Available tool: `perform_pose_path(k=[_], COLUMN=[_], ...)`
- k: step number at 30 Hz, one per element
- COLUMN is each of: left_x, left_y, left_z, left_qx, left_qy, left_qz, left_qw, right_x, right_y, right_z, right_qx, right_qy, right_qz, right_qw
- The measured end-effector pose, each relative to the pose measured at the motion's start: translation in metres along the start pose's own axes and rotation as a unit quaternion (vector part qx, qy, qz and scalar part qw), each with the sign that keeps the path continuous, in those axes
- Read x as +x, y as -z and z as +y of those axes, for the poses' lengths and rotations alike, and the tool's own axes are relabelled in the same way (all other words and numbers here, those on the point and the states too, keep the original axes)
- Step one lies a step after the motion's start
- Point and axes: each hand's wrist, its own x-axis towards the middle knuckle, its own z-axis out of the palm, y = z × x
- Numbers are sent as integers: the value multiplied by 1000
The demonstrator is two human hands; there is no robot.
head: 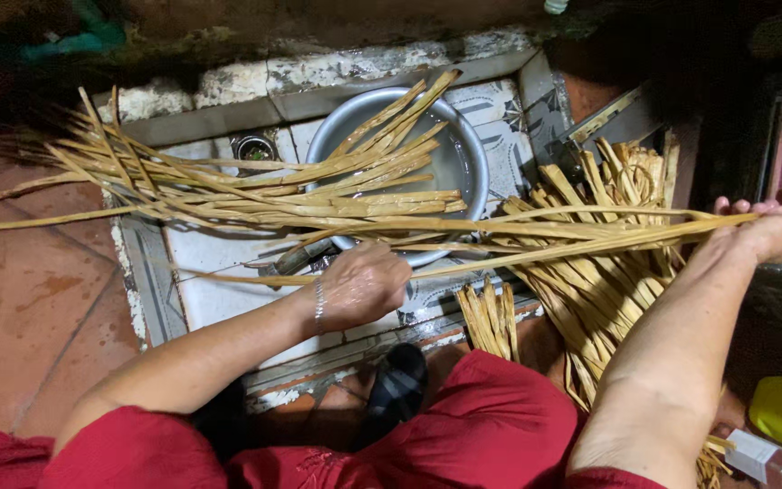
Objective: The person repeatedly wets and scrubs long, dried plant fibers in a metal basin of water. They handle the fibers by hand, separating strands and rinsing them under a running hose, then placing them back into the basin.
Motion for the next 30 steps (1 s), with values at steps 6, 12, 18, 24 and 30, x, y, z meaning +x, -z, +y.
perform_pose_path(k=[6,12,18,24,30], left_x=[-26,-63,-63,37,168], left_y=[6,13,12,-3,-29], left_z=[-24,-82,-143,-125,-58], left_qx=[67,144,192,78,-59], left_qy=[-12,39,127,261,57], left_qz=[-7,-78,-143,-221,-36], left_qw=[998,986,962,937,996], right_x=[11,27,21,-67,-172], right_y=[20,43,14,-75,-131], right_z=[-16,-45,-51,-73,-115], right_qx=[25,61,-27,-179,-245], right_qy=[35,2,-28,-10,110], right_qz=[33,60,-64,-337,-502], right_qw=[999,996,997,924,822])
